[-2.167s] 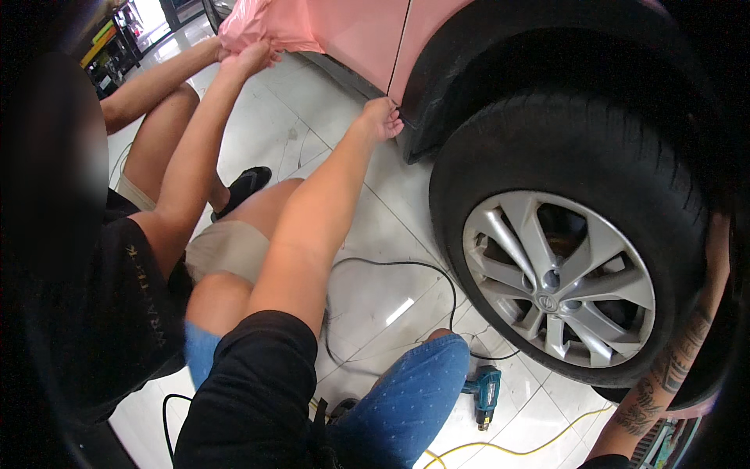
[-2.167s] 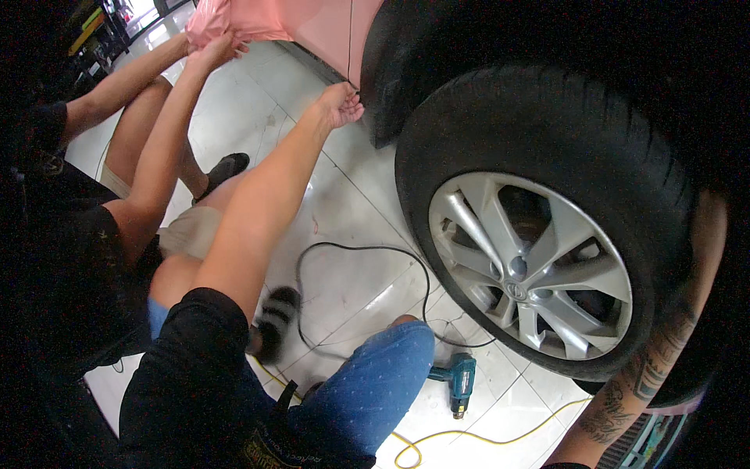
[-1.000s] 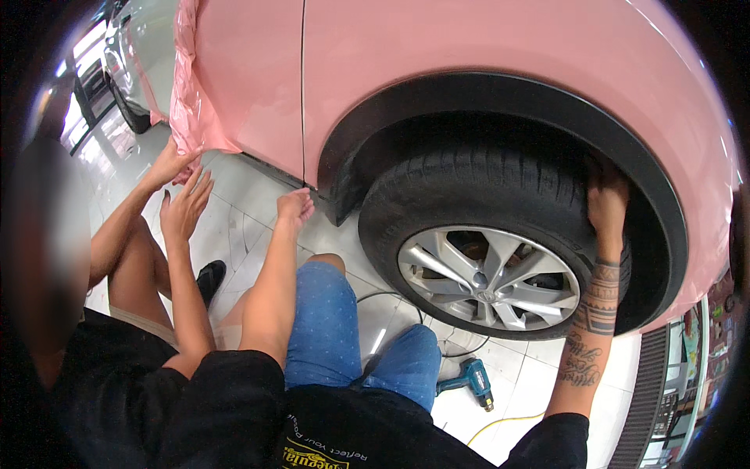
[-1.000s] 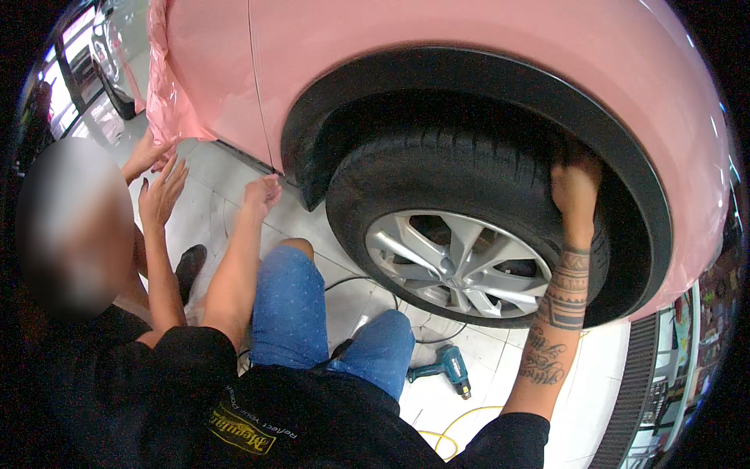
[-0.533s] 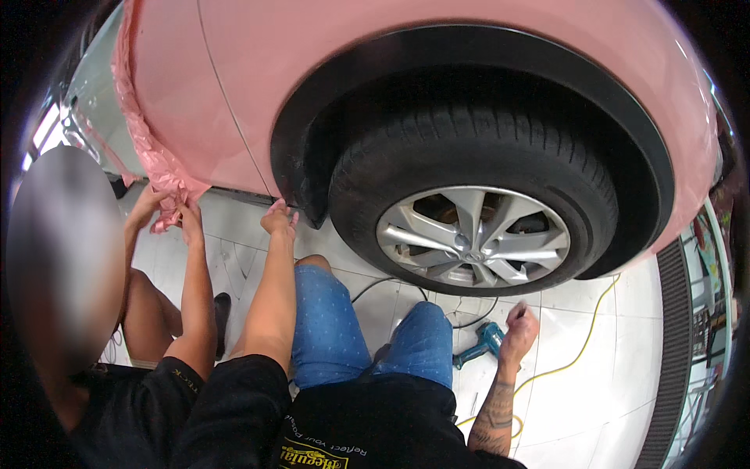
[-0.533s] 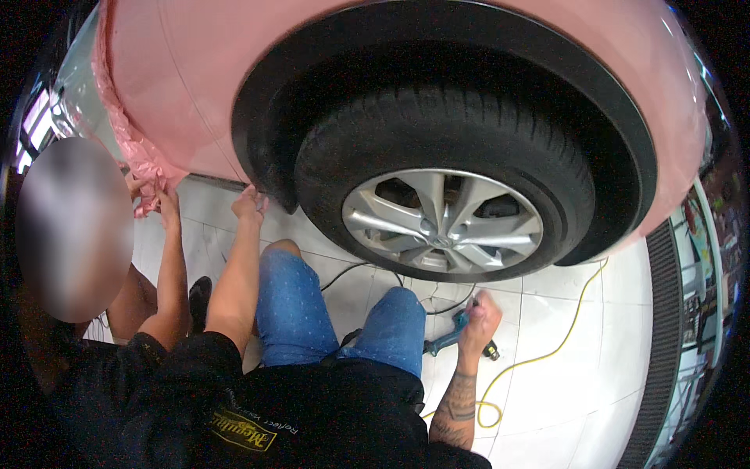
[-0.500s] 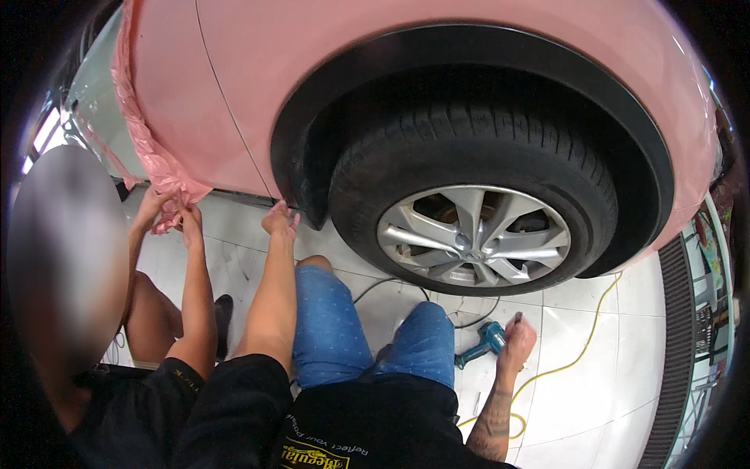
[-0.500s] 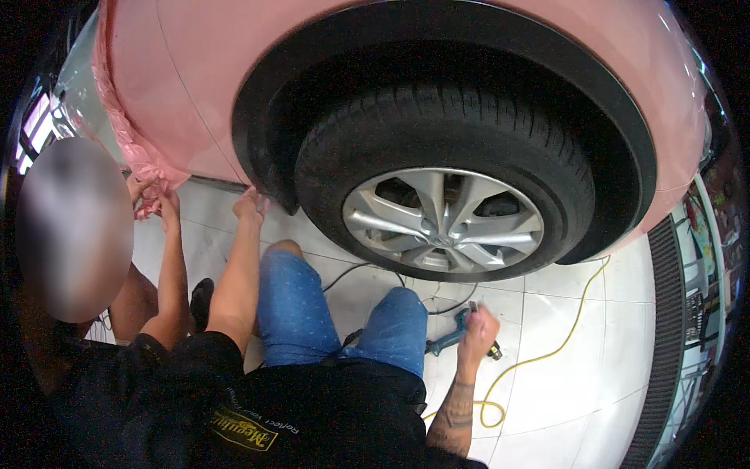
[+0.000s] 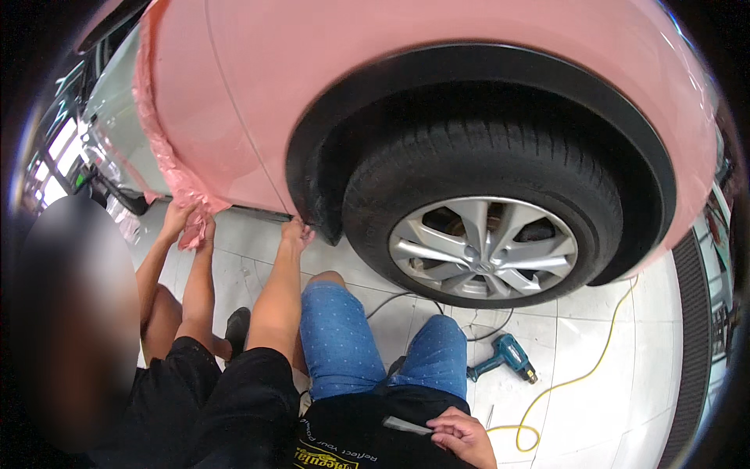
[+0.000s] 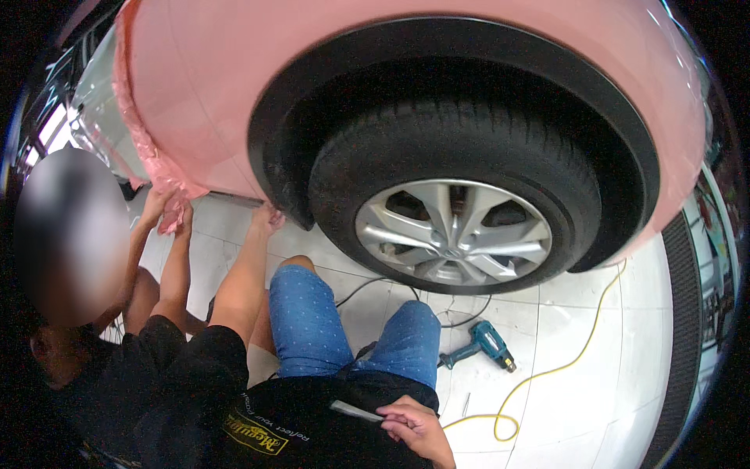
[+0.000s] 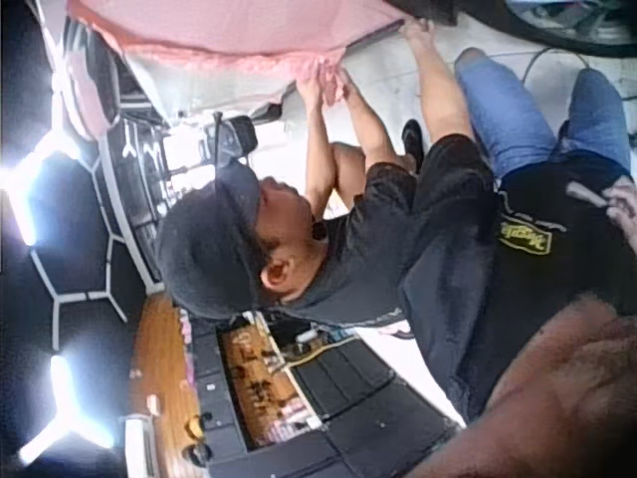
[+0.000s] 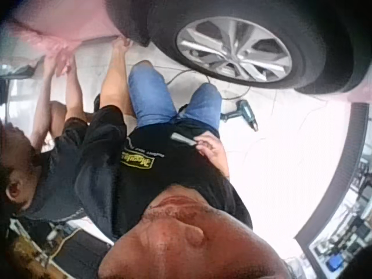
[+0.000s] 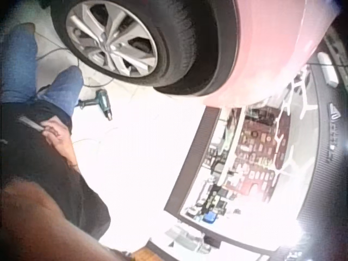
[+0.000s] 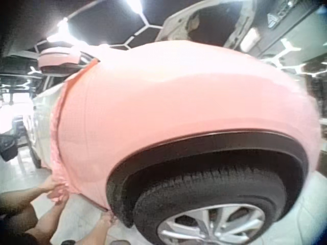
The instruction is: The person applies a pink vinyl wrap to the side of a car, using a heat gun to soften the material and a squeegee to smooth it onto the surface. They trim the excess wrap along the panel edges and wheel arch with a knife, while an assistant helps by holding the wrap and peeling away the backing.
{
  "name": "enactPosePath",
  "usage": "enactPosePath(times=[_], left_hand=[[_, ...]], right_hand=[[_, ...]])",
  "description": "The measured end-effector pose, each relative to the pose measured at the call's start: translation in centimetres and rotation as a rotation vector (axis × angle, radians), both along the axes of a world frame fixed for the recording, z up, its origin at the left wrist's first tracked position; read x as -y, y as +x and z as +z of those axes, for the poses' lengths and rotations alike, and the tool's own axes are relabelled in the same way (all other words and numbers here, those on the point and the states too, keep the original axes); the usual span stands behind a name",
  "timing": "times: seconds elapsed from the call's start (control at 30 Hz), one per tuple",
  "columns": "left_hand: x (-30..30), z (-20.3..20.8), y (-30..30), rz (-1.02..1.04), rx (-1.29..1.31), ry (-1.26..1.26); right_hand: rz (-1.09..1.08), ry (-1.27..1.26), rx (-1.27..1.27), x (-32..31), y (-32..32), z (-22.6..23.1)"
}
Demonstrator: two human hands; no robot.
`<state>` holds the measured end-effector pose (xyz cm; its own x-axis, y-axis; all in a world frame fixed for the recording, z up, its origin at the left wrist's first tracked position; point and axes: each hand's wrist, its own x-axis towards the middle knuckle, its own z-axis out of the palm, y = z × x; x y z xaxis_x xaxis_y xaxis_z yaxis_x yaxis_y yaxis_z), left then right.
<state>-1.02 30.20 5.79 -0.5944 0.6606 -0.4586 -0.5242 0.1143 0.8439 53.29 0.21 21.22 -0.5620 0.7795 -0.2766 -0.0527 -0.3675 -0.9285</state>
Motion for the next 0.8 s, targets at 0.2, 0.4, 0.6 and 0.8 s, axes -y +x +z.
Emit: enactPosePath(times=[0.2, 0.4, 0.6, 0.8], left_hand=[[-1.4, 3.3, 3.2, 0.006, 0.149, -0.003], [0.1, 1.9, 1.1, 0.002, 0.409, 0.123], [1.4, 2.1, 2.9, 0.061, 0.121, 0.226], [-0.4, -1.1, -2.0, -0.168, 0.146, 0.262]], right_hand=[[0.163, 0.394, 0.026, -0.2, 1.3, -1.0], [0.160, 0.262, -0.253, 0.6, 1.8, -1.6], [0.333, 0.193, -0.165, -0.6, 2.3, 0.4], [0.685, 0.222, -0.460, -3.9, 3.4, 1.1]])
